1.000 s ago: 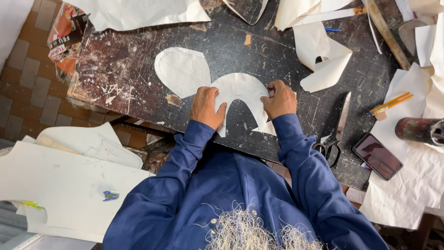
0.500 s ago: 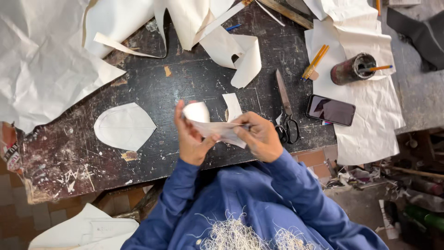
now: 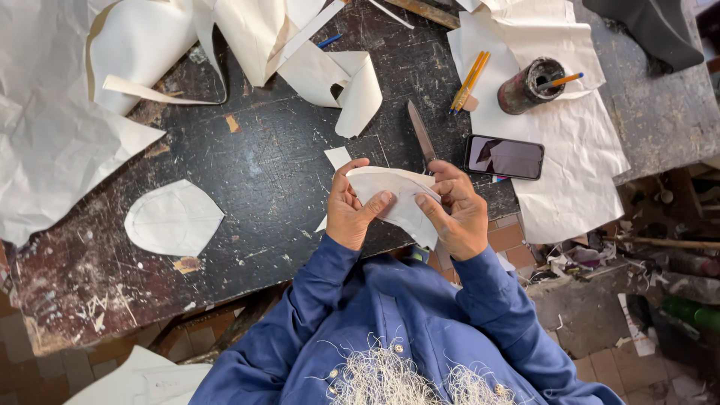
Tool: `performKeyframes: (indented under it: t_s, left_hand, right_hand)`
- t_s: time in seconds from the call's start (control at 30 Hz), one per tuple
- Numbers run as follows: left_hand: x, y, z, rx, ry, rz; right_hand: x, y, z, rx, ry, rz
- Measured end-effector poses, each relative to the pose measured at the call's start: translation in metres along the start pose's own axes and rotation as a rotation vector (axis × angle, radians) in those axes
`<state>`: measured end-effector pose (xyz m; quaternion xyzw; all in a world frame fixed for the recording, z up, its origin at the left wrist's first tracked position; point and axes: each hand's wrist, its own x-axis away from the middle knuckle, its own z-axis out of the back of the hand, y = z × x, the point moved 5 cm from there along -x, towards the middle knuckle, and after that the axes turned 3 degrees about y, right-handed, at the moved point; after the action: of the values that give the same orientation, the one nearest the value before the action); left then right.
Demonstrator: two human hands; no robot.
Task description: The person traces a curved pattern onto a sheet of paper using a pencil, then uses scissors to cut along the drawn lines. The person folds the paper to align edges and continues cutting to produce a shaped paper pattern.
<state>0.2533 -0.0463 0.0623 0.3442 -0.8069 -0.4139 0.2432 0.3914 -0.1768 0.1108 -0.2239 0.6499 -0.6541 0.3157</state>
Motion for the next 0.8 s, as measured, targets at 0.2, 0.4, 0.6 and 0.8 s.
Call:
performKeyframes:
  t_s: [0.2, 0.4, 0.6, 0.8]
  left_hand:
    - [0.006, 0.002, -0.016, -0.007, 0.052, -0.055]
    - [0.010, -0.004, -0.020, -0.080, 0.113, -0.083]
    - [0.012, -0.015, -0.027, -0.068, 0.134, -0.064]
    - [0.008, -0.018, -0.030, -0.138, 0.139, -0.082]
  right_hand:
    - [-0.006, 0.012, 0.023, -0.016, 0.054, -0.160]
    - [-0.009, 0.025, 0.039, -0.148, 0.052, -0.262]
    - [-0.008, 0.040, 0.055, -0.083, 0.111, -0.233]
    - [-0.007, 0.038, 0.061, -0.299, 0.060, -0.333]
